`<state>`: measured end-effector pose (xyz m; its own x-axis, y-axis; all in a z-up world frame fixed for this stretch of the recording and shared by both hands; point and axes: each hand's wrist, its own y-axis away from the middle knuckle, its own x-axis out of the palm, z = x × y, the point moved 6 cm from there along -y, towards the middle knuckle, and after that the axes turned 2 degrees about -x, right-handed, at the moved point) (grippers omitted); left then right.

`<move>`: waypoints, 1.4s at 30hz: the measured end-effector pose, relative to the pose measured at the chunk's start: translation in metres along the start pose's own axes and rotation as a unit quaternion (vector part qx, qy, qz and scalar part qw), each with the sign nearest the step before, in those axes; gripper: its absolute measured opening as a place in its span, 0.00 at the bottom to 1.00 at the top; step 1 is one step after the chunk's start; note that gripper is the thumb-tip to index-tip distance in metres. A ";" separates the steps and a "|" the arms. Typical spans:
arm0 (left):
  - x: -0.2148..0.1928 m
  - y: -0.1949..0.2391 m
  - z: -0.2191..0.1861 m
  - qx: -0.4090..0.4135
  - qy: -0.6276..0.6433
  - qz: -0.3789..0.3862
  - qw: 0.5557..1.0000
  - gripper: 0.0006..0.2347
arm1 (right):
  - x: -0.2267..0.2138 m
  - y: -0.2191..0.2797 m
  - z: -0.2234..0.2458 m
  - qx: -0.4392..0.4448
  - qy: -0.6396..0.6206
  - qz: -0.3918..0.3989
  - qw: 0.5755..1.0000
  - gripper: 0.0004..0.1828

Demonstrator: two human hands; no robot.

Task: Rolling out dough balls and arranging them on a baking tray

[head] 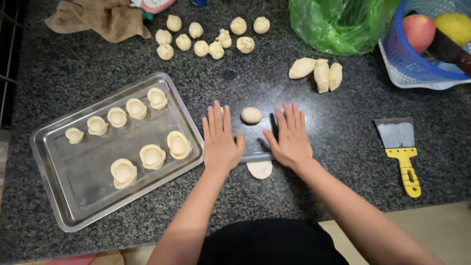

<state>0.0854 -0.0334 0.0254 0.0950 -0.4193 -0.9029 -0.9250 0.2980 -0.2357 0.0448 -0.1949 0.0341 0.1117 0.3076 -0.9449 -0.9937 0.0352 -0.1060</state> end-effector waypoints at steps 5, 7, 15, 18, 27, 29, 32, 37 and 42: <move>-0.016 0.039 -0.014 0.019 -0.010 0.011 1.000 0.31 | -0.003 0.046 0.013 -0.040 0.038 -0.010 0.998 0.32; -0.013 0.052 -0.015 0.037 -0.010 0.021 0.999 0.32 | 0.006 0.062 0.011 -0.053 0.069 0.005 0.996 0.32; 0.006 -0.018 0.009 0.005 0.003 -0.045 0.999 0.33 | 0.010 -0.020 -0.011 -0.016 0.011 -0.044 0.999 0.34; -0.004 -0.006 0.003 0.006 0.010 -0.041 0.999 0.33 | 0.004 -0.005 -0.001 -0.036 0.023 -0.049 0.998 0.34; 0.004 0.075 -0.002 -0.014 -0.002 0.063 0.998 0.32 | 0.009 0.087 0.012 -0.112 0.115 -0.009 0.987 0.33; -0.009 0.059 -0.004 -0.019 -0.008 0.059 0.998 0.31 | 0.009 0.092 0.008 -0.140 0.088 -0.002 0.986 0.29; -0.001 0.041 0.017 -0.054 -0.034 0.069 0.996 0.28 | 0.005 0.101 -0.002 -0.154 0.025 -0.009 0.988 0.21; 0.004 0.045 0.051 -0.019 -0.086 0.155 0.984 0.24 | 0.014 0.125 -0.061 -0.094 0.006 -0.049 0.994 0.19; -0.009 0.062 0.061 0.051 -0.224 0.163 0.959 0.20 | -0.017 0.134 -0.100 0.028 -0.016 -0.125 0.992 0.15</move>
<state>0.0502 0.0410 -0.0033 -0.0237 0.1154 -0.9930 -0.8934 0.4433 0.0729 -0.0899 -0.2906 0.0053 0.3556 0.3130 -0.8807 -0.9334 0.1676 -0.3173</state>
